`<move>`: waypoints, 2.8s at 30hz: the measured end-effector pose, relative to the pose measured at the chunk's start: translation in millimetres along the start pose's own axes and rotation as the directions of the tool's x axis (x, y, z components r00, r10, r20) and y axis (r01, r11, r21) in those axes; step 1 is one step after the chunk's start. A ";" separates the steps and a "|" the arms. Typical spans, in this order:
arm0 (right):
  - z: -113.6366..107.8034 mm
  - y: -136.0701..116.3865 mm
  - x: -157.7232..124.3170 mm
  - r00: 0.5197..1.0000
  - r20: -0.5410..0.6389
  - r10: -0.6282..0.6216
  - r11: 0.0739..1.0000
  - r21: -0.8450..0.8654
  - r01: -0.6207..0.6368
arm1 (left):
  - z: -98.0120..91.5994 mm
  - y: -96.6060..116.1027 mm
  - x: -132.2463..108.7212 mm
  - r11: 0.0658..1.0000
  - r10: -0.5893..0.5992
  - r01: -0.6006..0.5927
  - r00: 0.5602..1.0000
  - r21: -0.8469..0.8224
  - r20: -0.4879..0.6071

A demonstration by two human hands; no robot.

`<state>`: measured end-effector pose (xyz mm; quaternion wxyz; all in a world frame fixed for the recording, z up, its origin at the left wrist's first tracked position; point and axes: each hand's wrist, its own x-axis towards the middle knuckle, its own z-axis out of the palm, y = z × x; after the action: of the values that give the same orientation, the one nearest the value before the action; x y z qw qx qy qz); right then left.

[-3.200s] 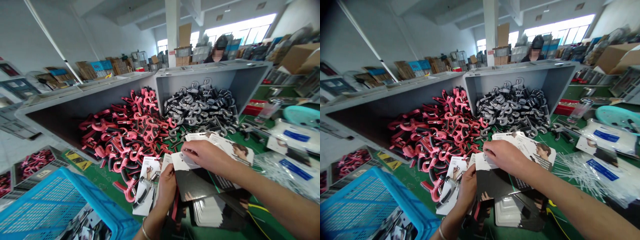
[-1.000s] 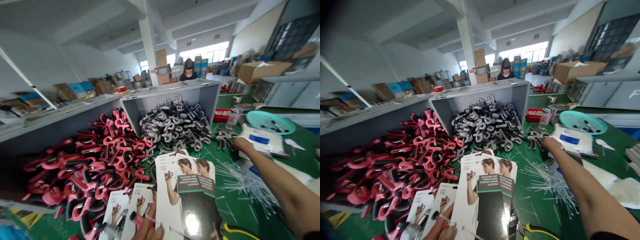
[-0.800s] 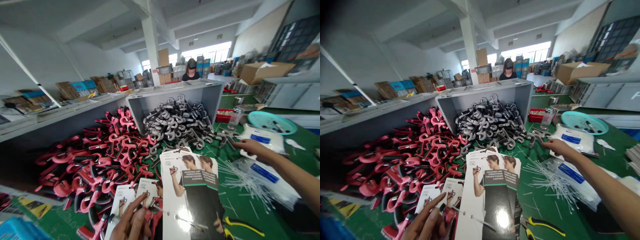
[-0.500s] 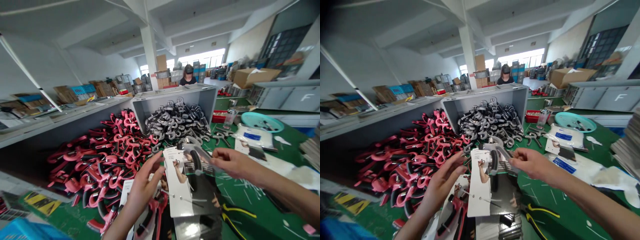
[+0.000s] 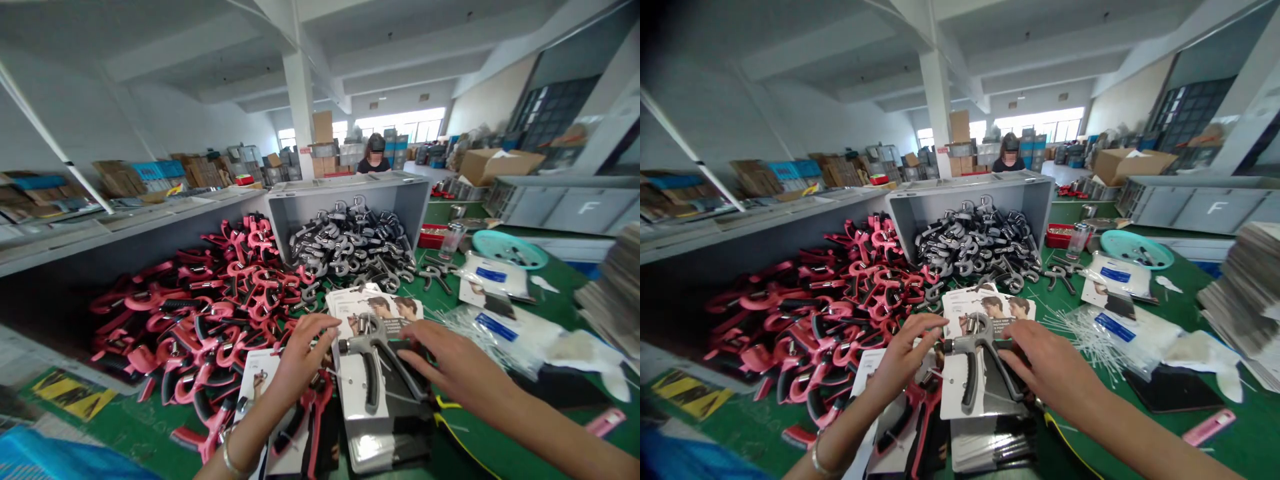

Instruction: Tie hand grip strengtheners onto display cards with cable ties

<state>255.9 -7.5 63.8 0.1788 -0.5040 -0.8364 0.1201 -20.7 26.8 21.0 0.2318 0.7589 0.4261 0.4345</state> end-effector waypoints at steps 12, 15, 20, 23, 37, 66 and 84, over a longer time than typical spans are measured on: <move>33.9 2.1 35.5 0.979 -0.203 -0.017 0.897 0.430 0.105 | 37.7 23.3 37.9 0.999 0.028 -0.023 0.992 -0.047 0.120; 35.0 1.3 35.4 0.974 -0.225 0.040 0.863 0.500 0.080 | 41.3 21.7 32.6 0.998 0.054 -0.053 0.996 -0.017 0.078; 38.0 1.2 32.3 0.982 -0.189 0.029 0.891 0.449 0.060 | 43.3 18.9 36.8 0.997 0.063 -0.059 0.995 -0.058 0.072; 38.3 3.0 31.8 0.993 -0.116 -0.027 0.909 0.410 0.073 | 44.4 17.5 38.2 0.994 0.039 -0.032 0.997 -0.102 0.068; 37.6 4.3 34.6 0.997 -0.041 -0.063 0.905 0.419 0.075 | 44.4 16.6 35.9 0.990 0.040 -0.033 0.998 -0.140 0.051; 32.1 -1.7 20.3 0.967 -0.247 0.064 0.871 0.487 0.067 | 35.6 65.7 -54.1 0.868 0.061 -0.049 0.998 0.494 -0.008; 43.5 -68.6 -6.8 0.965 -0.026 -0.263 0.906 -0.352 0.237 | -0.8 38.8 -68.6 0.964 -0.255 0.257 0.966 -0.065 0.039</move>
<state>185.6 -46.2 49.3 0.1317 -0.4202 -0.8950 -0.0708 -21.9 -52.0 17.7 0.3188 0.6956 0.5014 0.4039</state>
